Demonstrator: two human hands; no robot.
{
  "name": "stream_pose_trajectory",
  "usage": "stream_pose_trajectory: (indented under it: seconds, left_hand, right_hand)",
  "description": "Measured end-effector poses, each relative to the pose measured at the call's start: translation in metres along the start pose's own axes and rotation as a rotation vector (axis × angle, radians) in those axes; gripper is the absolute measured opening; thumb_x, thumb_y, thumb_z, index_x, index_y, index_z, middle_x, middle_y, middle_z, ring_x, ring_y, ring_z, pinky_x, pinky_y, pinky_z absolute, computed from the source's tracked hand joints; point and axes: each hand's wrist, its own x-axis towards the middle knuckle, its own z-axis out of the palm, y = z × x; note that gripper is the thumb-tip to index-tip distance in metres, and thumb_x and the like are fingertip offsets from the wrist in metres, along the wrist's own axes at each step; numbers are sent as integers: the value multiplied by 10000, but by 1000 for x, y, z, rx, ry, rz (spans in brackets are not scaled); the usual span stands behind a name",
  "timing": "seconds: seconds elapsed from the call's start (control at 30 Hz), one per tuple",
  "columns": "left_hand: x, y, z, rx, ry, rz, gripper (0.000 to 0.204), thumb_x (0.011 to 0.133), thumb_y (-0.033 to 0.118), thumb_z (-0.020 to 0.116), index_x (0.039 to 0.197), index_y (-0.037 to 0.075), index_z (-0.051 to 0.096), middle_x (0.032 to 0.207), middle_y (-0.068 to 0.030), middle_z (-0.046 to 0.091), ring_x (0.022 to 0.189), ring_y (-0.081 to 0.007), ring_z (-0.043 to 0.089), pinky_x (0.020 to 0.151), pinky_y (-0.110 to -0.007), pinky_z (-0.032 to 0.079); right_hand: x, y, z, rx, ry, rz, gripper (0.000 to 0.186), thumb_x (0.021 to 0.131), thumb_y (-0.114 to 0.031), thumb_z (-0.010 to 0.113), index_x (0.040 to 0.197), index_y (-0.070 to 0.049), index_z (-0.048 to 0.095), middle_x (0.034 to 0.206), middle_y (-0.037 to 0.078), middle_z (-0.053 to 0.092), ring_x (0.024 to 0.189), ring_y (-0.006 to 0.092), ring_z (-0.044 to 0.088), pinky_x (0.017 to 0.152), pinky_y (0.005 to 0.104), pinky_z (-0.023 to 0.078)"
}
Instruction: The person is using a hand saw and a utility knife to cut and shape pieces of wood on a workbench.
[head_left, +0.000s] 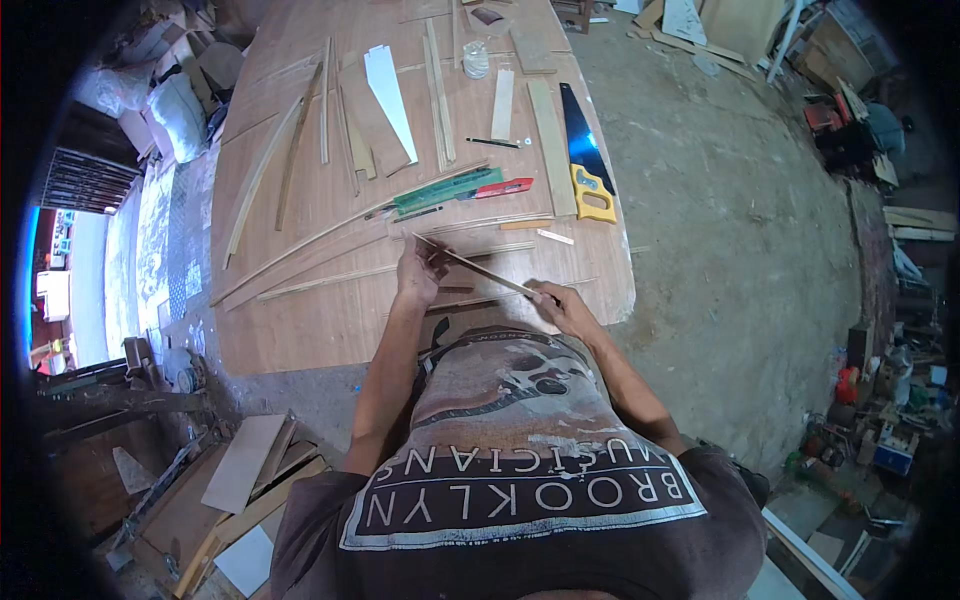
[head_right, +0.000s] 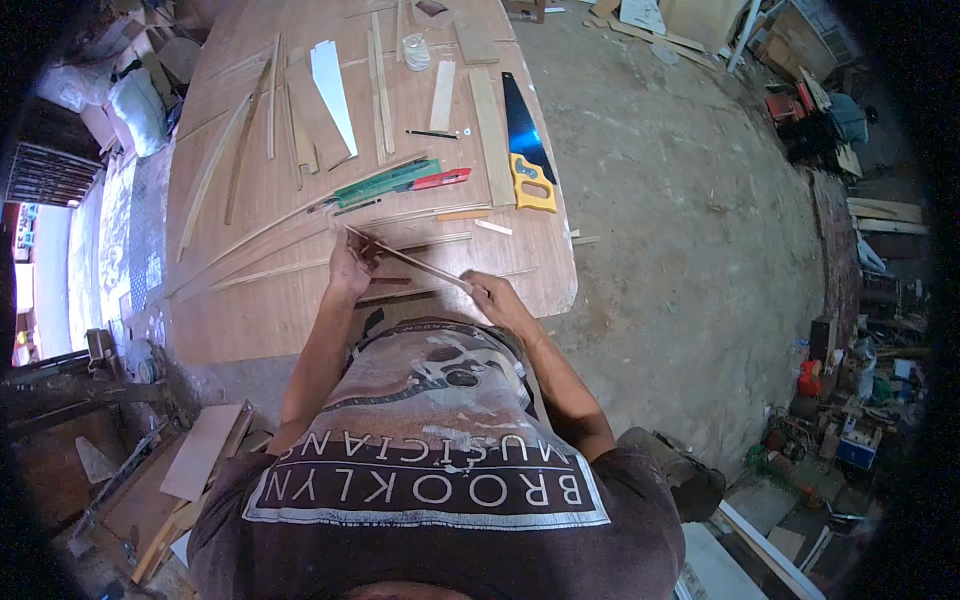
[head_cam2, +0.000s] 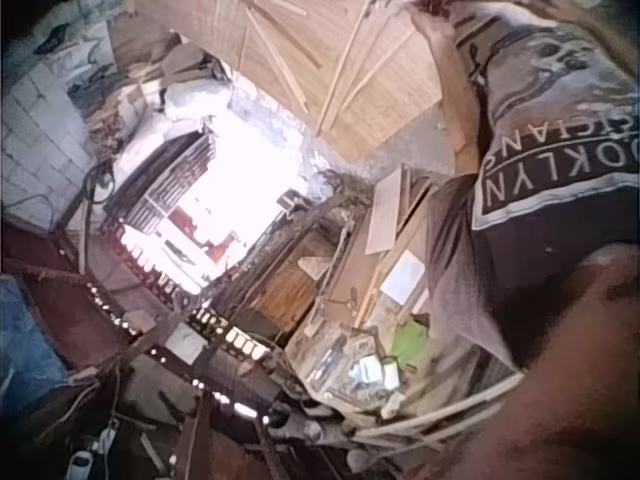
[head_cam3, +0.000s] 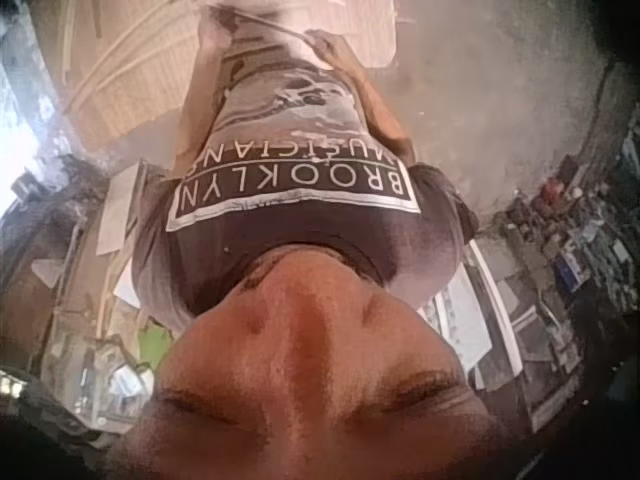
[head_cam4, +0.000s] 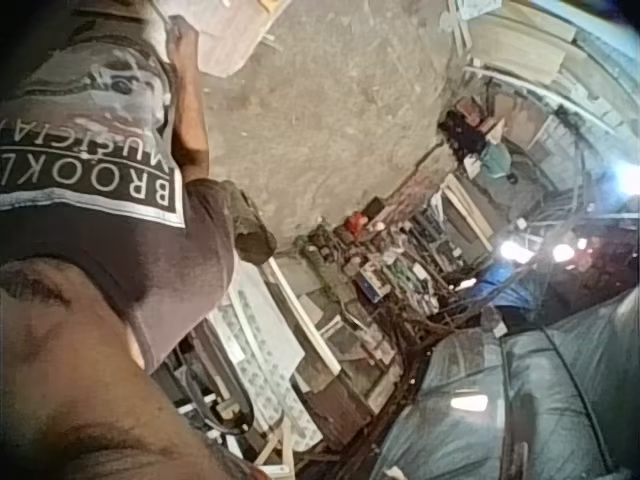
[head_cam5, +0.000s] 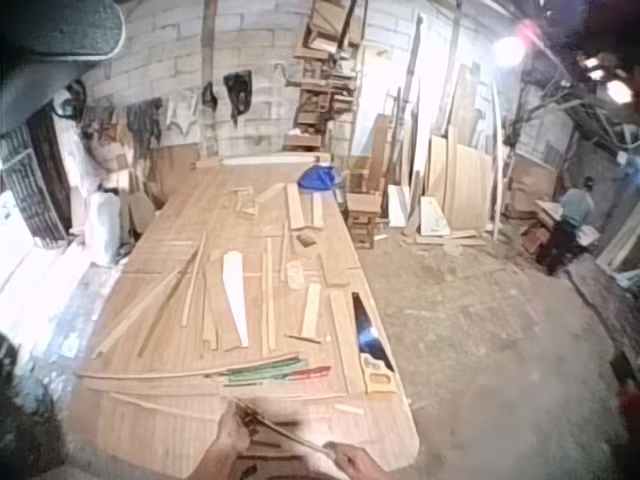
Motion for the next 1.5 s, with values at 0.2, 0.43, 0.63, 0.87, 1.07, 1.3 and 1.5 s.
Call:
stream_pose_trajectory:
  seconds: [0.2, 0.43, 0.63, 0.87, 1.07, 1.3, 1.5]
  left_hand:
    - [0, 3, 6, 146, -25, -123, 554, 965, 595, 312, 909, 129, 606, 863, -49, 679, 854, -207, 659, 640, -302, 429]
    - [8, -22, -42, 833, 171, 291, 354, 914, 341, 576, 1141, 69, 595, 999, -126, 669, 885, -255, 660, 738, -368, 518]
    - [-7, -31, -78, 1796, 273, 665, 435, 812, 149, 633, 1226, 41, 551, 1258, -158, 546, 1170, -364, 501, 932, -441, 465]
    - [-18, -22, -91, 1891, 154, 605, 415, 869, 130, 508, 1278, 65, 519, 1360, -112, 464, 1279, -321, 402, 988, -463, 422]
    - [-15, -23, -96, 2006, 131, 600, 434, 873, 180, 497, 1298, 92, 514, 1380, -84, 463, 1313, -303, 386, 989, -473, 418]
    - [-38, -14, -64, 2049, 298, 464, 439, 861, 159, 560, 1291, 80, 517, 1402, -88, 451, 1315, -316, 386, 981, -496, 423]
    - [-77, -33, -43, 1927, 398, 444, 459, 794, 104, 637, 1240, 61, 534, 1407, -124, 429, 1310, -334, 374, 983, -499, 427]
  right_hand:
    - [-12, 14, 10, 27, 4, 60, 196, 936, -122, 513, 1053, 7, 601, 784, 89, 549, 749, 143, 491, 690, 309, 431]
    - [25, 56, -35, -90, 551, -20, 245, 921, -135, 503, 1061, 17, 635, 807, 156, 634, 773, 243, 602, 728, 368, 470]
    - [79, 63, -56, -404, 772, -89, 307, 886, -62, 499, 1146, 76, 587, 958, 269, 610, 884, 407, 592, 798, 419, 468]
    - [109, 62, -47, -345, 591, 49, 374, 829, 7, 483, 1188, 93, 541, 908, 270, 593, 869, 421, 580, 793, 464, 459]
    - [99, 72, -65, -605, 692, -24, 428, 823, -39, 536, 1245, 32, 511, 1111, 268, 563, 1034, 428, 539, 893, 469, 448]
    - [102, 91, -113, -855, 543, 156, 466, 799, -93, 577, 1262, -75, 520, 1324, 168, 484, 1203, 372, 462, 968, 507, 400]
    - [110, 102, -129, -977, 363, 127, 419, 813, -98, 558, 1232, -114, 552, 1308, 123, 497, 1199, 364, 464, 952, 548, 386]
